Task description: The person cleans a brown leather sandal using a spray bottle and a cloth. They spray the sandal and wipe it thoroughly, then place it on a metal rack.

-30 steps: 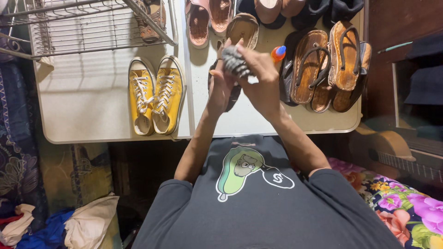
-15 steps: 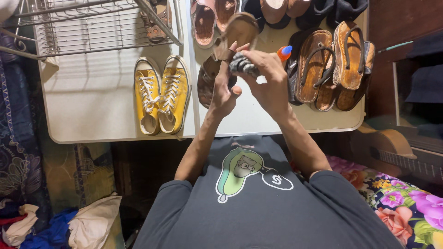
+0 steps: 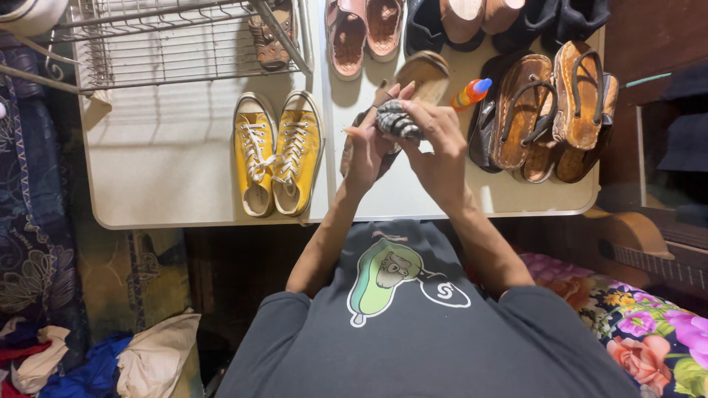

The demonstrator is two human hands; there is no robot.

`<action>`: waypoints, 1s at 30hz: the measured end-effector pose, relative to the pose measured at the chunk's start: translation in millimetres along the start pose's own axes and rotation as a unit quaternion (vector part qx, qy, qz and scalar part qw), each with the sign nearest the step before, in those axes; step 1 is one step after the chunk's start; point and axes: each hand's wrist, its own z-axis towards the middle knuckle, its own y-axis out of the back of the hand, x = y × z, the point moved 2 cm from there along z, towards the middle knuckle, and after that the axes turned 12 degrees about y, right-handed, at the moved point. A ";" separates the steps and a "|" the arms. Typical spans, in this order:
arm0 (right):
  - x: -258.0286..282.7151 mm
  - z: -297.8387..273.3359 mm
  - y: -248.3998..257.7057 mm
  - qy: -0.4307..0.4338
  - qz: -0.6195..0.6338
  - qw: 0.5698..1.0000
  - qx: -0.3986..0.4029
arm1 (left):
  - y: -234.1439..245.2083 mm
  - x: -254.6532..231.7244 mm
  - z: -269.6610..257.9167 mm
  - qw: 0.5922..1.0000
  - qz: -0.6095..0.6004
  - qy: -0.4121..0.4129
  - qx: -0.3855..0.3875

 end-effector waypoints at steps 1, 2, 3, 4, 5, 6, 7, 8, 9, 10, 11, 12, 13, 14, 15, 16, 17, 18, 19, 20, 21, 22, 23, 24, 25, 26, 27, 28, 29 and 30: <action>-0.1 -2.0 -4.6 -0.001 -0.006 1.000 -0.012 | 2.4 0.4 0.1 1.000 -0.007 0.007 -0.005; -3.0 -1.9 -10.1 -0.001 -0.012 1.000 -0.023 | 4.4 1.8 -0.2 1.000 -0.013 0.015 -0.009; -8.3 0.2 -15.3 -0.001 -0.017 0.999 -0.034 | 5.6 3.7 -1.1 1.000 0.010 0.013 -0.004; -14.0 2.1 -18.5 -0.020 -0.023 0.999 -0.042 | 6.0 6.5 -2.3 0.999 0.033 0.011 0.002; -19.6 4.6 -21.0 -0.038 -0.030 0.997 -0.052 | 7.8 8.1 -1.6 0.998 0.057 0.008 0.009; -22.8 5.6 -21.8 -0.056 -0.036 0.996 -0.063 | 11.4 9.6 0.2 0.998 0.062 0.028 0.006; -20.5 3.6 -22.4 -0.046 -0.035 0.996 -0.064 | 15.1 11.1 -1.7 0.997 0.065 0.051 0.001; -16.9 1.0 -22.9 -0.036 -0.034 0.997 -0.065 | 19.1 11.5 -3.6 0.995 0.069 0.074 -0.004; -13.4 -0.2 -21.7 -0.021 -0.034 0.997 -0.068 | 23.0 9.9 -0.3 0.996 0.045 0.075 0.007; -8.9 -2.2 -22.0 -0.019 -0.042 0.997 -0.065 | 27.1 7.4 3.1 0.997 0.021 0.076 0.019; -2.8 -5.6 -23.6 -0.021 -0.050 0.997 -0.060 | 29.7 6.2 2.8 0.996 -0.005 0.079 0.029; 1.7 -7.9 -25.7 -0.022 -0.058 0.997 -0.055 | 31.5 5.5 2.9 0.996 -0.004 0.079 0.030; 3.2 -7.7 -28.6 -0.017 -0.064 0.996 -0.062 | 32.6 4.8 4.9 0.996 -0.003 0.078 0.034; 3.8 -6.5 -31.4 -0.011 -0.071 0.995 -0.069 | 32.8 4.4 6.0 0.996 -0.002 0.077 0.038; 2.1 -3.8 -34.7 -0.006 -0.076 0.994 -0.075 | 32.5 4.8 5.9 0.995 -0.012 0.088 0.035; -0.5 -0.5 -37.3 -0.011 -0.081 0.994 -0.075 | 31.6 5.4 5.4 0.994 -0.023 0.099 0.032; -4.0 4.1 -39.2 -0.014 -0.086 0.993 -0.077 | 31.8 4.2 6.9 0.993 -0.031 0.109 0.031; -7.3 8.3 -40.1 -0.017 -0.091 0.992 -0.080 | 31.9 3.3 7.6 0.990 -0.021 0.136 0.041; -7.5 8.4 -38.7 -0.022 -0.082 0.994 -0.074 | 31.9 3.3 5.6 0.985 -0.013 0.165 0.050; -7.3 7.5 -37.4 -0.027 -0.073 0.995 -0.067 | 33.0 2.8 4.0 0.979 -0.006 0.193 0.059; -5.5 5.2 -35.3 -0.029 -0.062 0.996 -0.060 | 36.0 0.8 5.2 0.976 -0.046 0.208 0.049; -0.8 0.3 -32.5 -0.020 -0.071 0.996 -0.047 | 39.7 -2.0 7.1 0.971 -0.085 0.222 0.038; 5.2 -5.8 -30.5 -0.012 -0.079 0.996 -0.033 | 42.0 -3.7 6.2 0.963 -0.127 0.237 0.026; 10.5 -12.0 -29.2 -0.005 -0.088 0.996 -0.018 | 43.6 -6.0 5.1 0.959 -0.144 0.242 0.030; 11.7 -15.5 -29.9 0.003 -0.096 0.995 -0.016 | 45.2 -8.7 6.3 0.955 -0.159 0.247 0.036; 11.9 -18.8 -30.2 0.011 -0.105 0.994 -0.013 | 45.7 -10.4 7.6 0.951 -0.174 0.252 0.041; 11.3 -22.4 -30.6 0.016 -0.114 0.993 -0.009 | 45.3 -10.6 8.0 0.947 -0.190 0.257 0.038; 7.6 -24.5 -31.5 -0.002 -0.099 0.995 -0.011 | 44.6 -10.2 8.9 0.943 -0.206 0.261 0.034; 1.6 -24.5 -32.6 -0.019 -0.084 0.996 -0.015 | 44.3 -10.2 10.3 0.939 -0.220 0.264 0.032; -6.0 -22.7 -33.7 -0.035 -0.070 0.997 -0.019 | 44.4 -8.7 10.7 0.934 -0.210 0.290 0.016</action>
